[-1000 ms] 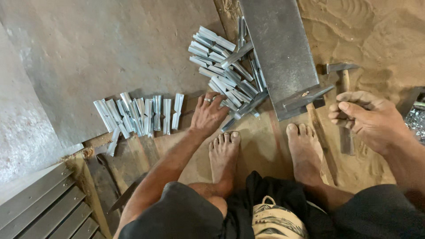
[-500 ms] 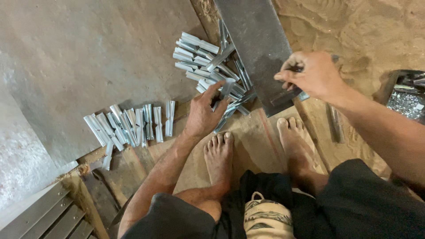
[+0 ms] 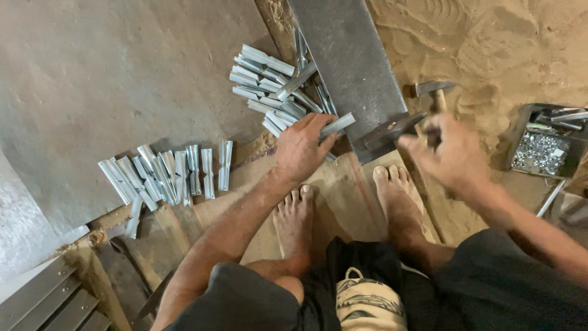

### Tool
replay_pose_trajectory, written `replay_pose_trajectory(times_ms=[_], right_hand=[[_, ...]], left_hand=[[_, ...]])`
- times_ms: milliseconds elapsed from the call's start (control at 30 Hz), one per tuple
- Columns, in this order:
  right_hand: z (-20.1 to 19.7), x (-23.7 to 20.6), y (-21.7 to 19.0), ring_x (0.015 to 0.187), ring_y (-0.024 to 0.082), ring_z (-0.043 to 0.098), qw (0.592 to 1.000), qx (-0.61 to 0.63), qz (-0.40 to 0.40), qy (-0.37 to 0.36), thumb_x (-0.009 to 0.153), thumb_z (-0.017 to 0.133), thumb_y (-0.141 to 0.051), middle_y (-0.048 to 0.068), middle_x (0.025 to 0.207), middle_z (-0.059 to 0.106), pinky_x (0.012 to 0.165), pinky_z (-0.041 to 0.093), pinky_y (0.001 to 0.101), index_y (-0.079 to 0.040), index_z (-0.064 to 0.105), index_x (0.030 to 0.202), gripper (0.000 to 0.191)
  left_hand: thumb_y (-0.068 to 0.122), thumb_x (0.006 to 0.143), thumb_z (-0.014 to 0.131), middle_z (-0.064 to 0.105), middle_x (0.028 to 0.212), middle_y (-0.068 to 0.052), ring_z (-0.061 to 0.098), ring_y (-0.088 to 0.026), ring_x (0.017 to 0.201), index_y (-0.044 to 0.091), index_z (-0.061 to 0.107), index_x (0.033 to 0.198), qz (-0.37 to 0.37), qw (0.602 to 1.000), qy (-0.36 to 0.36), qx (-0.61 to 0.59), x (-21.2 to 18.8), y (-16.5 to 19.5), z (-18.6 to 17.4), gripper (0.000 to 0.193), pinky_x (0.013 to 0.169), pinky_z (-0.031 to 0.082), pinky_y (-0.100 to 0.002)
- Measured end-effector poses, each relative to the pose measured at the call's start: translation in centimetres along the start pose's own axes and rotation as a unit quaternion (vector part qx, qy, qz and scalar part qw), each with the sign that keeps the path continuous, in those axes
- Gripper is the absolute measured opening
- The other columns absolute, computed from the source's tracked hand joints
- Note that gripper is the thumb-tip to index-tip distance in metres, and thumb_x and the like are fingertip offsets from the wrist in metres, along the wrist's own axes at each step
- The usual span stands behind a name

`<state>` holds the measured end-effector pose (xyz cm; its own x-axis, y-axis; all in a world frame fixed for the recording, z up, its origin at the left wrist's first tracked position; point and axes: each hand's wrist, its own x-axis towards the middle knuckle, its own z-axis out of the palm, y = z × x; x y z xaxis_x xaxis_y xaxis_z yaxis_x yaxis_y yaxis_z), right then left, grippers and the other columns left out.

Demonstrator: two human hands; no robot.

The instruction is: The person repeatedly picks up small metal pieces from a pile, places them on a metal block, and strikes them with a hammer. The person then sets the struck pieces aside and continues the process with the next piece.

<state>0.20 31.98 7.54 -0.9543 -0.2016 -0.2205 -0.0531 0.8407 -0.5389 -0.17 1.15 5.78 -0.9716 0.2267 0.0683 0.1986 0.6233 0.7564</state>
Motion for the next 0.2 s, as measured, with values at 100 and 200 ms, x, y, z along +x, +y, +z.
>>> replay_pose_trajectory(times_ms=[100, 200], right_hand=[[3.2, -5.3, 2.3, 0.085, 0.044, 0.067, 0.971, -0.12, 0.121, -0.168, 0.083, 0.079, -0.038, 0.024, 0.092, 0.067, 0.072, 0.053, 0.053, -0.001, 0.063, 0.098, 0.043], [5.0, -8.1, 6.8, 0.092, 0.043, 0.07, 0.974, -0.062, 0.198, -0.096, 0.089, 0.075, -0.033, 0.025, 0.098, 0.07, 0.08, 0.054, 0.0532, -0.003, 0.065, 0.11, 0.038]], left_hand=[[0.022, 0.089, 0.077, 0.072, 0.105, -0.009, 0.072, -0.033, 0.092, 0.011, 0.07, 0.115, 0.002, 1.0, -0.004, 0.005, 0.1, -0.1, 1.4, 0.029, 0.076, 0.058, -0.043], [0.025, 0.089, 0.078, 0.073, 0.104, -0.008, 0.072, -0.031, 0.091, 0.014, 0.071, 0.114, -0.026, 0.999, -0.022, 0.027, 0.2, -0.4, 2.6, 0.029, 0.076, 0.058, -0.043]])
